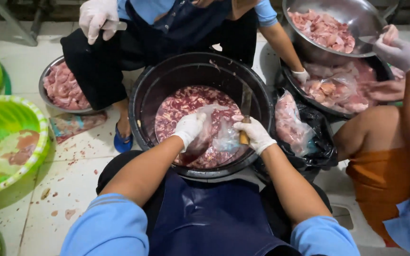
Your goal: Workers are manually trimming and sorting raw chicken pieces in a production environment.
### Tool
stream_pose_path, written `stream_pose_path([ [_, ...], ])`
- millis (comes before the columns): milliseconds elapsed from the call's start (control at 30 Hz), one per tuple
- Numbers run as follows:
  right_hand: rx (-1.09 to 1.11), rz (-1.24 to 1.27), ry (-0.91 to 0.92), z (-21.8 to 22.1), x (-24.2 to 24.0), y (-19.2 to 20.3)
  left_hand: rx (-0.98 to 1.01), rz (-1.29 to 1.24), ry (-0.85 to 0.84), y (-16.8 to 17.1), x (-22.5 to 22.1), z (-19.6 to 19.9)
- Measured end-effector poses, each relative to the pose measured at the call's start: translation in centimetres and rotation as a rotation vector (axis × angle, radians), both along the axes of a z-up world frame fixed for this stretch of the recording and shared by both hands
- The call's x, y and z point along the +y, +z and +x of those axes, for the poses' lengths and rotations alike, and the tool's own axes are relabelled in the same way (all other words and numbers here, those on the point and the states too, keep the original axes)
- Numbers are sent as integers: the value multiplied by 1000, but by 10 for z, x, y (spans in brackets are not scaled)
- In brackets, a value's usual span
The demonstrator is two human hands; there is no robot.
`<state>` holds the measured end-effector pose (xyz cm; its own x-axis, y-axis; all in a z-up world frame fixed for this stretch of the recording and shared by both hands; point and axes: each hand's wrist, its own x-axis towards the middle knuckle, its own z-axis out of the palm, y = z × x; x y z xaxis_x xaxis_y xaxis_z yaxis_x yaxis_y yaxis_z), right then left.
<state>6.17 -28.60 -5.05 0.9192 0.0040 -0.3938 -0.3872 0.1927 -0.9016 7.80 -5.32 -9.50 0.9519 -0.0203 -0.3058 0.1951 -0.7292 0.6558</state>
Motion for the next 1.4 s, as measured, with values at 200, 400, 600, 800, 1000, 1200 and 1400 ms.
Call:
stream_pose_path([
  [200, -237, -232, -81, 28, -75, 40, 49, 48, -13, 7, -5, 0],
  [400, -473, -833, -515, 93, -217, -19, 38, 83, -59, -1, -5, -1],
  [600, -504, -1063, -386, 70, -237, -28, 0, 57, -54, -7, -12, 3],
  [800, -202, -915, 140, -9, -88, 59, -7, 19, -114, 37, -1, -16],
  [1000, -148, -607, 538, -20, -33, -7, -44, 43, -90, 24, 3, -4],
  [1200, 3, -376, 505, -40, -14, -1, -30, 9, -54, 17, 12, -1],
  [1400, 14, -273, 457, -52, 8, -14, -52, 61, -90, 56, 8, -25],
])
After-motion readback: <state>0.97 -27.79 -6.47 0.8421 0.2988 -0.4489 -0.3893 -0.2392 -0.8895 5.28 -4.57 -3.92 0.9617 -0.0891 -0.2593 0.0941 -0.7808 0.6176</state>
